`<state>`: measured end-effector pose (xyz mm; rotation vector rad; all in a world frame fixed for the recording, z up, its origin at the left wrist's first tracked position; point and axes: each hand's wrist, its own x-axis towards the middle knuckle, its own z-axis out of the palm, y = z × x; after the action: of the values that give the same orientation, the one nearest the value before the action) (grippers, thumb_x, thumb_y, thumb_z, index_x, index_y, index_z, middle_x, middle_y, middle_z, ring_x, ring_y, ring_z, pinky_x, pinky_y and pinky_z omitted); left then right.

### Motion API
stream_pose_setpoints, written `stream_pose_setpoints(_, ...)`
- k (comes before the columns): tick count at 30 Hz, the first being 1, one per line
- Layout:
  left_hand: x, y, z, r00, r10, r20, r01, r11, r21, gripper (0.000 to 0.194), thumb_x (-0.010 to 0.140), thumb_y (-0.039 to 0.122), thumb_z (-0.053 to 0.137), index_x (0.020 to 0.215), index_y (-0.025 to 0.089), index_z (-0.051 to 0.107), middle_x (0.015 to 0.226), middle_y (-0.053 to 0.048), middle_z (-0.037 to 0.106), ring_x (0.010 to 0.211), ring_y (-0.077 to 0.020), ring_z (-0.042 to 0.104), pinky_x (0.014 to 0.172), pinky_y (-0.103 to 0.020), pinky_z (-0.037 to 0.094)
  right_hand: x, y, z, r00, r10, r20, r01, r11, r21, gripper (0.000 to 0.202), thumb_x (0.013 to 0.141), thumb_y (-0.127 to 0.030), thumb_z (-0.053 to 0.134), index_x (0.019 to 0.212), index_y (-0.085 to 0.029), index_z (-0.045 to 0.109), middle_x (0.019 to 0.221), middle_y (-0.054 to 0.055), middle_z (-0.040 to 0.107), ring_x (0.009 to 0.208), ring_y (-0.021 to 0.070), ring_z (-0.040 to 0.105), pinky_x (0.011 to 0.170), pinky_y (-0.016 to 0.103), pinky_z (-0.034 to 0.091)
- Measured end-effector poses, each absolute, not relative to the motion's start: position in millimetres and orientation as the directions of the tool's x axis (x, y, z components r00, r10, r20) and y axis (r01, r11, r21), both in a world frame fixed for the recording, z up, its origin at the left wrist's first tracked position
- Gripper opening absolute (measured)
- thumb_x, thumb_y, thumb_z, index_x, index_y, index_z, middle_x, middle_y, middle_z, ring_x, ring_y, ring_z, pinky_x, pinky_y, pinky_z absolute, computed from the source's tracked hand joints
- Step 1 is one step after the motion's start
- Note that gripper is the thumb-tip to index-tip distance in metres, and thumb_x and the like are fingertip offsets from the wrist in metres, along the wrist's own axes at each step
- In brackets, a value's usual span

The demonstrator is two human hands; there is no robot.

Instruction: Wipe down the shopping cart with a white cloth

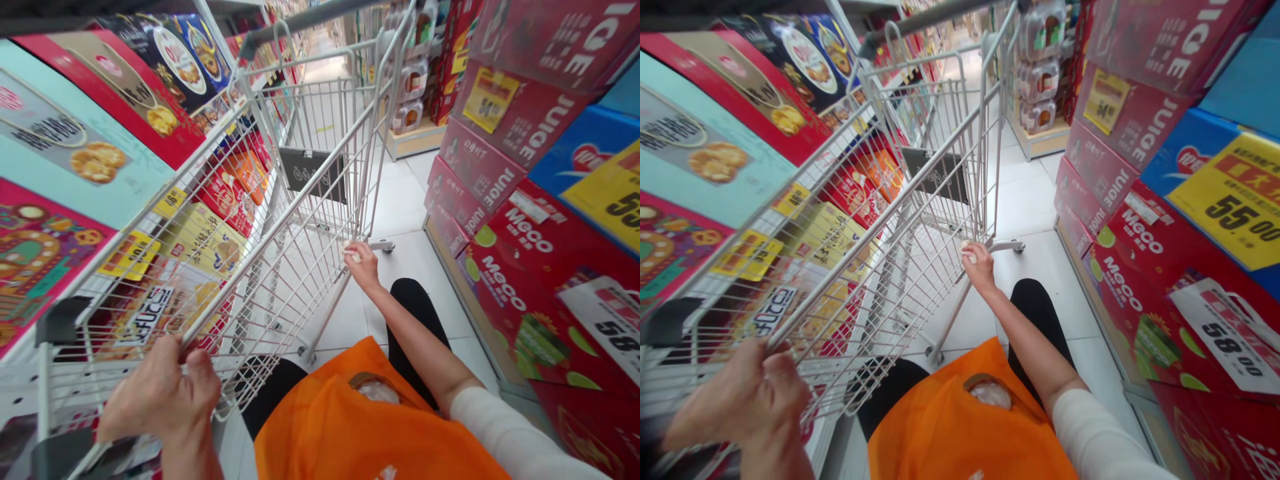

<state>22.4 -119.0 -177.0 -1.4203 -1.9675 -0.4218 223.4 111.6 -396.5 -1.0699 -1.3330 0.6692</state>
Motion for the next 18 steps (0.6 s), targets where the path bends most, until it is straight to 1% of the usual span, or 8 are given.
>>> stream_pose_setpoints(2,22,-118,-178,-0.190,0.701,0.687,0.926,0.361,-0.112,0.028,0.086,0.048,0.034,0.072,0.025,0.031,0.061,0.004,0.017,0.054,-0.0165,0.014,0.062,-0.031,0.011,220,114,-381,0.192,0.857,0.478,0.173,0.450,-0.876,0.015,0.078,-0.018,0.059,0.088,-0.023,0.069,0.104,0.006,0.070,0.104,0.0193,0.065,0.096,0.035,0.052)
stream_pose_setpoints(4,21,-118,-178,-0.190,0.710,0.678,0.930,0.352,-0.109,0.030,0.085,0.051,0.034,0.071,0.025,0.032,0.061,0.003,0.019,0.054,-0.0166,0.016,0.061,-0.031,0.011,212,113,-375,0.195,0.840,0.507,0.162,0.482,-0.861,0.015,0.080,-0.019,0.058,0.089,-0.023,0.068,0.107,0.006,0.070,0.107,0.0193,0.065,0.099,0.035,0.050)
stream_pose_setpoints(8,21,-118,-175,-0.206,0.724,0.659,0.927,0.359,-0.105,0.033,0.087,0.054,0.032,0.072,0.024,0.034,0.061,0.002,0.029,0.054,-0.0170,0.021,0.060,-0.030,0.011,198,99,-399,0.194,0.885,0.424,0.167,0.396,-0.903,0.015,0.076,-0.016,0.052,0.080,-0.022,0.065,0.099,0.006,0.071,0.102,0.0199,0.066,0.095,0.036,0.052)
stream_pose_setpoints(11,19,-120,-177,-0.182,0.737,0.651,0.926,0.351,-0.138,0.033,0.088,0.054,0.033,0.073,0.024,0.038,0.061,0.000,0.035,0.053,-0.0168,0.024,0.059,-0.030,0.011,198,93,-413,0.166,0.909,0.383,0.168,0.357,-0.919,0.015,0.074,-0.015,0.050,0.076,-0.022,0.063,0.091,0.005,0.071,0.096,0.0202,0.067,0.090,0.035,0.053)
stream_pose_setpoints(13,16,-121,-180,-0.158,0.736,0.658,0.927,0.339,-0.157,0.032,0.088,0.052,0.035,0.074,0.024,0.039,0.061,0.000,0.038,0.053,-0.0169,0.026,0.059,-0.031,0.012,201,99,-406,0.158,0.906,0.393,0.163,0.369,-0.915,0.016,0.075,-0.015,0.050,0.078,-0.022,0.064,0.092,0.005,0.071,0.096,0.0196,0.067,0.090,0.035,0.053)
stream_pose_setpoints(16,14,-122,-184,-0.143,0.714,0.685,0.921,0.349,-0.171,0.029,0.090,0.050,0.035,0.075,0.025,0.038,0.061,-0.001,0.039,0.054,-0.0178,0.028,0.059,-0.032,0.013,202,113,-384,0.177,0.878,0.445,0.171,0.417,-0.892,0.017,0.077,-0.016,0.051,0.085,-0.023,0.065,0.099,0.005,0.071,0.104,0.0197,0.065,0.095,0.035,0.050)
stream_pose_setpoints(18,14,-122,-186,-0.137,0.713,0.687,0.922,0.346,-0.176,0.029,0.091,0.049,0.033,0.075,0.025,0.038,0.061,-0.002,0.040,0.054,-0.0188,0.028,0.060,-0.033,0.013,201,116,-378,0.187,0.870,0.456,0.178,0.426,-0.887,0.017,0.078,-0.016,0.051,0.085,-0.023,0.064,0.102,0.005,0.071,0.108,0.0203,0.064,0.098,0.036,0.049)
